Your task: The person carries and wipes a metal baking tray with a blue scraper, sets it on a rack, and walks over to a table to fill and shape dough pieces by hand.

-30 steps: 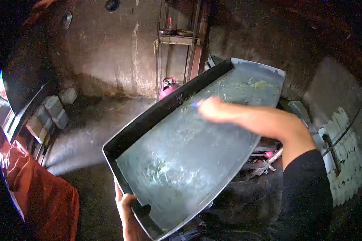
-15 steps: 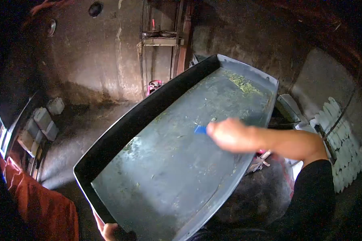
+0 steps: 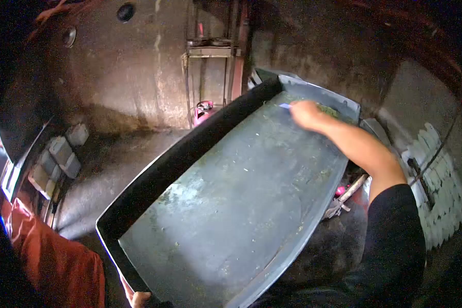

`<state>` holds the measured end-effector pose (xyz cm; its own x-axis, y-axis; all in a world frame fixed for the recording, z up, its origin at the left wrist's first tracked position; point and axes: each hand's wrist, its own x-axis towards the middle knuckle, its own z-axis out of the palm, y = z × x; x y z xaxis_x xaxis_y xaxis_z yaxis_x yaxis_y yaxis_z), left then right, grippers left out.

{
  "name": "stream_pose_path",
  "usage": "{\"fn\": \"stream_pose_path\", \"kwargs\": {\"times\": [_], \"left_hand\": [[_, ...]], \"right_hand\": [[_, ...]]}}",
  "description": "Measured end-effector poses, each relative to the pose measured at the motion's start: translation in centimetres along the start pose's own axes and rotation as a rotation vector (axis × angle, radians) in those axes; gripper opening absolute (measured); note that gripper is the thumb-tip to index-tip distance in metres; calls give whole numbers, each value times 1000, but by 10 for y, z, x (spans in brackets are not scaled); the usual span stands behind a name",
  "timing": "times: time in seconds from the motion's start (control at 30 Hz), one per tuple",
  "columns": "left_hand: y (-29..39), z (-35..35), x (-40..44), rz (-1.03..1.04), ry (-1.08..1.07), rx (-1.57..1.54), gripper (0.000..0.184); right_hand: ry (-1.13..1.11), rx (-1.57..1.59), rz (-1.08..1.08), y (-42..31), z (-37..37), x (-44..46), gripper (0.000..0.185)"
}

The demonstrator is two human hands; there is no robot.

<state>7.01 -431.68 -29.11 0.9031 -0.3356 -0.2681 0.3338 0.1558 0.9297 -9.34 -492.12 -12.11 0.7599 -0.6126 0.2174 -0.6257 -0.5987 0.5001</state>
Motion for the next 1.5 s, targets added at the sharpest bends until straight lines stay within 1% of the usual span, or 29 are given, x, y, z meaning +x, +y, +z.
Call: {"fn": "stream_pose_path", "kwargs": {"times": [0.03, 0.17, 0.23, 0.27, 0.3, 0.33, 0.4, 0.43, 0.47, 0.5, 0.53, 0.57, 0.6, 0.63, 0.67, 0.7, 0.73, 0.77, 0.83, 0.93, 0.97, 1.03, 1.1, 1.17, 1.2, 1.3, 1.37, 1.43, 1.5], "left_hand": [[0, -1, -1, -10, 1, -6, 85], [-13, 9, -4, -5, -7, -9, 85], [-16, 9, 0, -1, -37, -19, 85], [-15, 5, 0, -1, -45, -28, 85], [-16, 0, 0, 1, -52, -36, 85], [-18, -3, 1, 4, -58, -35, 85], [-16, -4, 2, 16, -63, -33, 85], [-18, -6, 1, 18, -66, -37, 86], [-19, -7, 0, 14, -71, -42, 86], [-18, -3, 0, 10, -73, -42, 86], [-18, -4, -1, 16, -74, -40, 86], [-19, -3, 0, 23, -74, -51, 86], [-20, -1, 1, 24, -76, -52, 86], [-20, -1, 2, 30, -81, -36, 86], [-19, 2, 5, 38, -99, -32, 86], [-18, 1, 8, 42, -110, -34, 86], [-22, -3, 8, 48, -123, -33, 86], [-24, -4, 8, 56, -130, -36, 86], [-24, -3, 9, 69, -137, -37, 86], [-18, -3, 9, 81, -146, -33, 86], [-17, -5, 8, 95, -145, -29, 86], [-13, 0, 7, 119, -159, -28, 87], [-12, 5, 4, 125, -165, -31, 87], [-13, 5, 4, 169, -169, -29, 87], [-17, 5, 4, 202, -171, -28, 87], [-9, 20, 6, 428, -142, -39, 87], [16, 41, 8, 617, -130, -67, 87], [42, 51, 14, 646, -208, -99, 88], [57, 72, 7, 722, -196, -58, 86]], "right_hand": [[-4, -33, 67, 33, 9, 20, 21], [-13, 229, 7, -2, -18, 45, 24], [-124, 393, -201, -125, -72, 0, 23], [-109, 235, -511, -181, -102, -30, 25], [-220, 290, -710, -236, -101, -46, 24], [-219, 289, -710, -239, -99, -47, 24], [42, 371, -488, -227, -101, -31, 22], [47, 222, -453, -181, -68, -2, 19], [-29, 207, -184, -137, -63, 10, 18], [-108, -2, -157, -65, -10, 48, 17], [-86, 2, 10, -24, -24, 35, 17], [-141, -30, 11, -13, -31, 34, 19], [-73, 68, -84, -28, -55, 9, 20], [-228, 99, -195, -55, -77, -9, 16], [-60, 134, -290, -92, -101, -51, 12], [-98, 151, -477, -126, -148, -104, 13], [-85, 454, -660, -148, -153, -154, 15], [-83, 443, -648, -158, -153, -179, 15], [-223, 27, -556, -157, -152, -203, 18], [-142, 27, -48, -64, -96, -139, 15], [-68, 19, 38, -26, -77, -120, 15], [48, 150, 180, 21, -83, -112, 16], [453, 518, 461, -13, -143, -171, 21], [614, 1038, 470, -55, -139, -246, 27], [602, 1620, 555, -97, -128, -275, 26], [537, 2383, 711, -178, -87, -311, 28], [572, 2335, 666, -188, -81, -298, 32], [924, 1185, 314, -183, -60, -285, 40], [1057, 1263, 277, -174, -51, -256, 50]]}}
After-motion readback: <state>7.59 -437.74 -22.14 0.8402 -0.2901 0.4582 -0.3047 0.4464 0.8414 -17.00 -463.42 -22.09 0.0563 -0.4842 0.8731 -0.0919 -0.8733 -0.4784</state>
